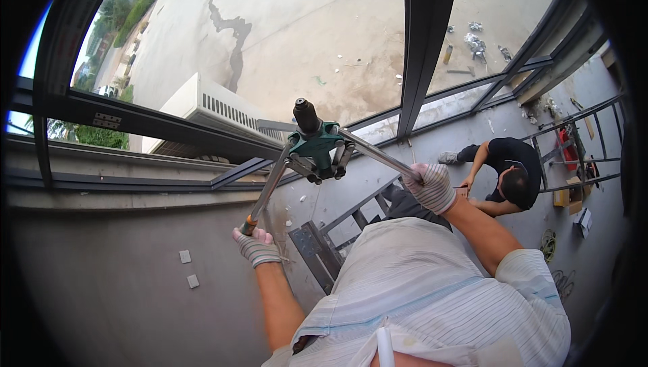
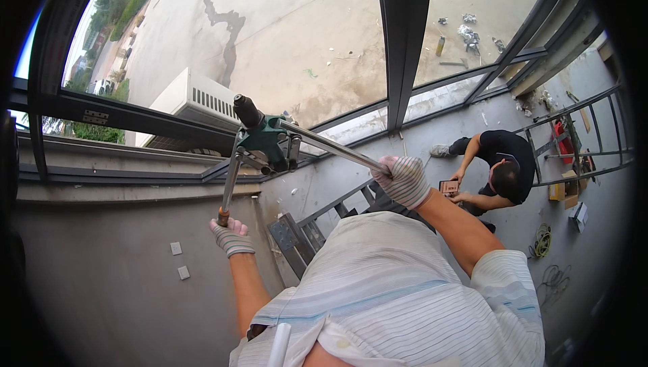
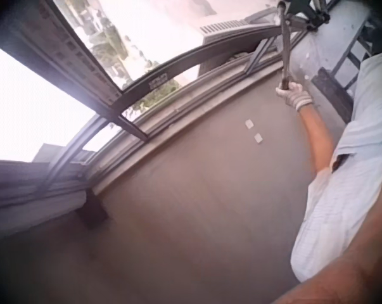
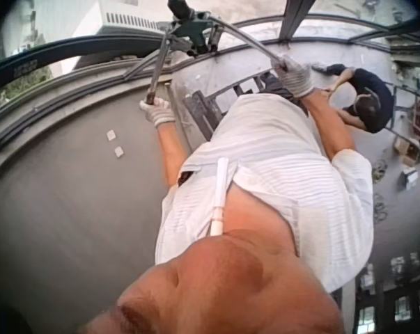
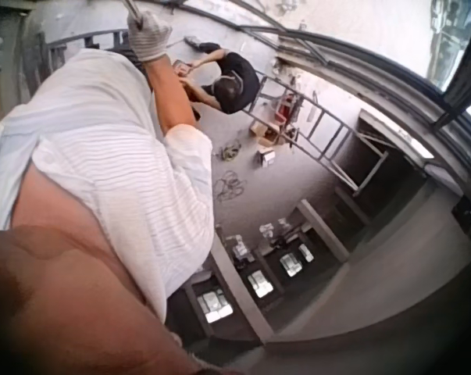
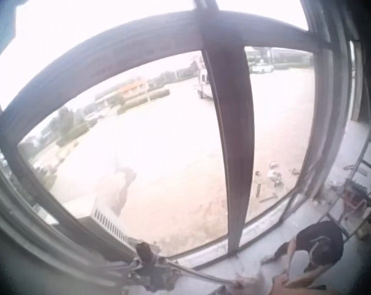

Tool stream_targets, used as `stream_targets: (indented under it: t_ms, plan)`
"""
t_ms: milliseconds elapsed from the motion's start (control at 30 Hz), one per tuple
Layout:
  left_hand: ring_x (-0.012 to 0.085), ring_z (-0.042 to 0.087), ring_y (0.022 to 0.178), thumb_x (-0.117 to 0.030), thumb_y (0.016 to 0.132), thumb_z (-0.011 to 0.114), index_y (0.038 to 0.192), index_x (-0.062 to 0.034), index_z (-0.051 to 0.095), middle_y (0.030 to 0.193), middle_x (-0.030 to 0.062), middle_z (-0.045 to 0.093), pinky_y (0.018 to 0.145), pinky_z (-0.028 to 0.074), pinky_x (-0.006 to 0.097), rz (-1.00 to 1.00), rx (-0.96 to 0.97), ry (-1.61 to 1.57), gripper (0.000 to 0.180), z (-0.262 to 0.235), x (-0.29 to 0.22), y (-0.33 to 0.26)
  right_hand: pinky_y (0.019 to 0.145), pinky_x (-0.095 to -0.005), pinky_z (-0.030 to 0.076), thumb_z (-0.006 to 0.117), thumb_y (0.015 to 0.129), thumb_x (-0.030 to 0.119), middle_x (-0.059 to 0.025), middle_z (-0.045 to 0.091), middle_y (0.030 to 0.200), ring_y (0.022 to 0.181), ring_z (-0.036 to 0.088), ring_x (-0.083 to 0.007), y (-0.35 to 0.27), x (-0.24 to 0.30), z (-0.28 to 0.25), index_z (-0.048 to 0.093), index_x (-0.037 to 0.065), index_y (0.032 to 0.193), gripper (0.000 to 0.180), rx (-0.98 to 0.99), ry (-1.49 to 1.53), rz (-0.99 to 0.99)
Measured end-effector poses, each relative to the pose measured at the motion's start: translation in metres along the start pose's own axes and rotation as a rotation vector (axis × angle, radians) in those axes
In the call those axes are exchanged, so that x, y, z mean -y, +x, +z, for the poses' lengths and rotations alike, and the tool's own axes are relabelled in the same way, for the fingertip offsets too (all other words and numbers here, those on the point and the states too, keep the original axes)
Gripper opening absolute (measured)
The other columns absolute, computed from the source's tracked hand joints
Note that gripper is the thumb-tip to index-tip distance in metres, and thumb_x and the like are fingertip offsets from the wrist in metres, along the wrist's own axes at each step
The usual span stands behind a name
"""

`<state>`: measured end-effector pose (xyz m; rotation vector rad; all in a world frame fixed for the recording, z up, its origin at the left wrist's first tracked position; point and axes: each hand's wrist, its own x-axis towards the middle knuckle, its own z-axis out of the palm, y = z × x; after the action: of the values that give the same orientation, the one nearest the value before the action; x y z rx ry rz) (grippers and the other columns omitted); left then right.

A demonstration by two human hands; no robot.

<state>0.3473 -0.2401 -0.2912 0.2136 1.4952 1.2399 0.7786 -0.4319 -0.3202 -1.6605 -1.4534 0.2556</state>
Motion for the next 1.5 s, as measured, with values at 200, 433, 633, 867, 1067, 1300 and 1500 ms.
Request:
stream_targets:
  t_ms: [200, 433, 633, 867, 1067, 1300, 1500]
  plan:
    - [0.0113, 0.027, 0.036, -0.064, 0.098, 0.044, 0.075, -0.0138, 0.052, 0.048, -0.0052, 0.025, 0.033, 0.022, 0.029, -0.033, 0.047, 0.271, 0.056, -0.065, 0.041, -0.029, 0.057, -0.0379, 0.05, 0.072, 0.093, 0.023, -0.01, 0.06, 0.07, 0.061, 0.062, -0.0303, -0.02, -0.016, -0.008, 0.069, 0.009, 0.101, 0.016, -0.081, -0.033, 0.058]
    - [0.0086, 0.03, 0.038, -0.057, 0.105, 0.044, 0.08, -0.0046, 0.066, 0.049, -0.0049, 0.037, 0.036, 0.022, 0.029, -0.182, 0.137, 0.854, 0.062, -0.146, 0.068, -0.122, 0.056, -0.0433, 0.044, 0.074, 0.091, 0.027, -0.0157, 0.05, 0.065, 0.061, 0.057, -0.0368, -0.059, -0.009, -0.023, 0.049, 0.006, 0.072, 0.037, 0.225, -0.139, 0.245]
    - [0.005, 0.032, 0.046, -0.047, 0.106, 0.051, 0.084, -0.0061, 0.064, 0.055, -0.0077, 0.034, 0.041, 0.027, 0.024, -0.073, 0.244, 0.692, 0.049, -0.116, 0.031, -0.135, 0.057, -0.0413, 0.044, 0.072, 0.094, 0.026, -0.0158, 0.052, 0.066, 0.06, 0.055, -0.0361, -0.068, 0.005, -0.035, 0.053, 0.006, 0.073, 0.035, 0.47, -0.119, 0.307]
    - [0.0067, 0.035, 0.049, -0.047, 0.104, 0.049, 0.096, -0.0037, 0.063, 0.065, -0.0016, 0.043, 0.04, 0.032, 0.021, -0.309, 0.798, 0.031, 0.047, -0.019, 0.015, -0.12, 0.057, -0.04, 0.044, 0.074, 0.092, 0.023, -0.0145, 0.052, 0.065, 0.059, 0.053, -0.0348, -0.046, 0.02, -0.051, 0.053, 0.006, 0.073, 0.034, 0.479, -0.123, 0.196]
    - [0.0086, 0.042, 0.056, -0.033, 0.101, 0.051, 0.104, -0.0024, 0.064, 0.075, 0.0019, 0.052, 0.044, 0.037, 0.022, -0.362, 0.889, 0.032, 0.033, 0.025, 0.016, -0.111, 0.057, -0.0388, 0.045, 0.076, 0.089, 0.019, -0.0127, 0.053, 0.065, 0.059, 0.055, -0.0331, -0.051, 0.021, -0.057, 0.052, 0.006, 0.072, 0.032, 0.477, -0.147, 0.208]
    - [0.0019, 0.039, 0.057, -0.025, 0.11, 0.048, 0.125, -0.0009, 0.06, 0.079, -0.0018, 0.054, 0.047, 0.036, 0.018, -0.1, 0.901, 0.437, 0.031, 0.056, 0.004, -0.122, 0.059, -0.0378, 0.048, 0.077, 0.087, 0.017, -0.0127, 0.054, 0.065, 0.06, 0.059, -0.0325, -0.052, 0.018, -0.063, 0.057, 0.006, 0.074, 0.026, 0.449, -0.187, 0.183]
    - [0.0054, 0.05, 0.068, -0.025, 0.11, 0.053, 0.138, -0.0079, 0.061, 0.075, -0.003, 0.056, 0.062, 0.043, 0.021, 0.294, 0.993, 0.873, 0.034, 0.079, -0.019, -0.123, 0.061, -0.037, 0.05, 0.075, 0.086, 0.015, -0.0133, 0.057, 0.067, 0.062, 0.062, -0.0326, -0.035, 0.026, -0.07, 0.059, 0.005, 0.073, 0.023, 0.515, -0.206, 0.171]
